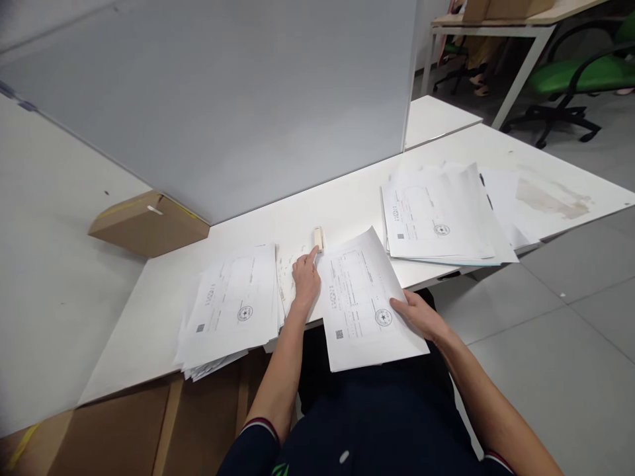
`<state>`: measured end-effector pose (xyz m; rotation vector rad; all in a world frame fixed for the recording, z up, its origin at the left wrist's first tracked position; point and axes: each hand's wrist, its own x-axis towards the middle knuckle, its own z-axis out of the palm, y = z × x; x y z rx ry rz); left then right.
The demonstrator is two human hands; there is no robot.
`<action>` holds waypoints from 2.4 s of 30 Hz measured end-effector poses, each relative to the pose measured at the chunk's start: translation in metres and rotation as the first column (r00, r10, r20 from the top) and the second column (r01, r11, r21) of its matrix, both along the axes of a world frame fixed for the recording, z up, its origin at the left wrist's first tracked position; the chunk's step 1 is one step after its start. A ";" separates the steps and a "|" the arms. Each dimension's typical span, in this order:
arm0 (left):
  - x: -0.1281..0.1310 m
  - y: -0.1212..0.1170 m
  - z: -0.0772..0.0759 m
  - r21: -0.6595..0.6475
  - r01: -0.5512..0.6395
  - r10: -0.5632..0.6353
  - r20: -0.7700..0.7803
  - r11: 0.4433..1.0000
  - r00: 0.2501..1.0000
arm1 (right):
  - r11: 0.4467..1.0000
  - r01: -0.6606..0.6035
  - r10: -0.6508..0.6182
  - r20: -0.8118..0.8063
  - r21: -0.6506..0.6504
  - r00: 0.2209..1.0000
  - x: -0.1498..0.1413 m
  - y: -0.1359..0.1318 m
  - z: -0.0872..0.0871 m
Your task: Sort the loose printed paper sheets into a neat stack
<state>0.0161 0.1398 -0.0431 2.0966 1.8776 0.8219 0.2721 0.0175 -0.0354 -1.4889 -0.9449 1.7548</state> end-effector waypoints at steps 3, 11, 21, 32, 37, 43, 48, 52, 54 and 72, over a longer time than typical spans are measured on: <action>-0.001 0.001 -0.003 -0.012 -0.006 0.006 -0.026 1.000 1.000 | 1.000 0.010 -0.010 -0.024 -0.007 1.000 0.000 0.000 -0.003; -0.002 0.001 -0.008 0.057 -0.003 0.007 -0.075 0.998 0.997 | 0.998 0.060 -0.064 0.131 0.032 0.989 -0.001 -0.002 0.008; -0.006 -0.001 -0.010 0.155 -0.009 -0.014 0.144 0.988 0.989 | 0.912 0.330 -0.405 0.417 0.243 0.814 0.093 0.041 0.053; -0.005 0.000 -0.015 0.181 -0.015 -0.011 0.141 0.983 0.990 | 0.925 0.239 -0.358 0.890 0.296 0.283 0.170 0.122 0.063; 0.000 -0.003 -0.013 0.191 -0.007 -0.019 0.133 0.981 0.991 | 0.858 0.072 -0.501 0.798 0.508 0.335 0.112 0.103 0.052; 0.001 -0.059 0.007 0.207 0.096 -0.109 0.052 0.974 0.993 | 0.836 -0.150 -0.220 0.572 0.528 0.790 -0.014 0.065 0.021; -0.062 -0.125 0.038 0.281 0.053 -0.009 -0.157 0.958 0.988 | 0.821 -0.220 -0.110 0.525 0.526 0.844 -0.055 0.047 0.004; -0.120 -0.155 0.052 0.130 0.017 0.029 -0.348 0.991 0.937 | 0.841 -0.172 -0.113 0.478 0.513 0.871 -0.052 0.048 0.003; -0.137 -0.160 0.051 0.066 -0.006 0.030 -0.378 0.998 0.925 | 0.846 -0.181 -0.102 0.486 0.502 0.868 -0.051 0.049 0.004; -0.146 -0.132 0.053 0.051 -0.032 0.035 -0.052 0.998 0.998 | 0.863 -0.139 -0.116 0.458 0.486 0.881 -0.053 0.048 0.007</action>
